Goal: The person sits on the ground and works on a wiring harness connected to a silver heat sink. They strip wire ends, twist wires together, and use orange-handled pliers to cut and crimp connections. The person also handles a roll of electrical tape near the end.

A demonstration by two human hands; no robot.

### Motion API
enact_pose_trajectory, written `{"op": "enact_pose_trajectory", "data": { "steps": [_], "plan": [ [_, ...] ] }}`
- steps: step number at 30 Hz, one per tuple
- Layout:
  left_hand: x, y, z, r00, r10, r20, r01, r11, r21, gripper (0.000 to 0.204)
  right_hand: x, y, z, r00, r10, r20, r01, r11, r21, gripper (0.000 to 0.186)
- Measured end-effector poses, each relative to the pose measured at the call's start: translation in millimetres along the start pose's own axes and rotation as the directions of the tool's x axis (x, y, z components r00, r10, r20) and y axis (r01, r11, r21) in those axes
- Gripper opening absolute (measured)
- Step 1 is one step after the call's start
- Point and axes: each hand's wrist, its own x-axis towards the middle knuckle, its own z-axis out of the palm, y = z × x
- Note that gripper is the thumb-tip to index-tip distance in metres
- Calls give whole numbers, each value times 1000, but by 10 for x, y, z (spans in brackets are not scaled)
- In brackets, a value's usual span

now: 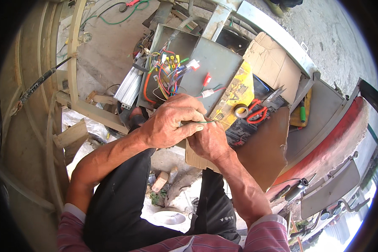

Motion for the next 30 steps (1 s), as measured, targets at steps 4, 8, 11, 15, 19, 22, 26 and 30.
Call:
{"op": "enact_pose_trajectory", "data": {
  "steps": [4,8,11,15,19,22,26,30],
  "plan": [
    [-80,-81,-54,990,-133,-54,121,975,-185,10,43,-11,-68,994,95,-55,-77,962,263,16],
    [-133,-154,-170,956,-286,-63,243,894,-378,13,39,-35,-92,967,254,-35,-193,813,549,20],
    [-156,-186,-196,907,-421,-25,328,740,-588,17,15,-43,-90,959,283,-30,-211,776,595,24],
    [-179,-223,-253,862,-505,-36,385,701,-601,23,-7,-52,-93,962,271,-38,-196,779,596,25],
    [-209,-236,-326,826,-561,-61,316,549,-774,22,-5,-61,-86,964,260,-61,-169,772,612,26],
    [-275,-249,-427,822,-563,-80,366,632,-683,21,-14,-41,-69,965,258,-46,-175,765,619,26],
    [-336,-246,-388,865,-493,-99,337,715,-613,16,-36,7,-44,961,271,-47,-179,745,642,26],
    [-375,-222,-404,861,-482,-162,407,844,-349,18,-40,32,-61,964,265,-14,-206,780,591,25]
  ]
}}
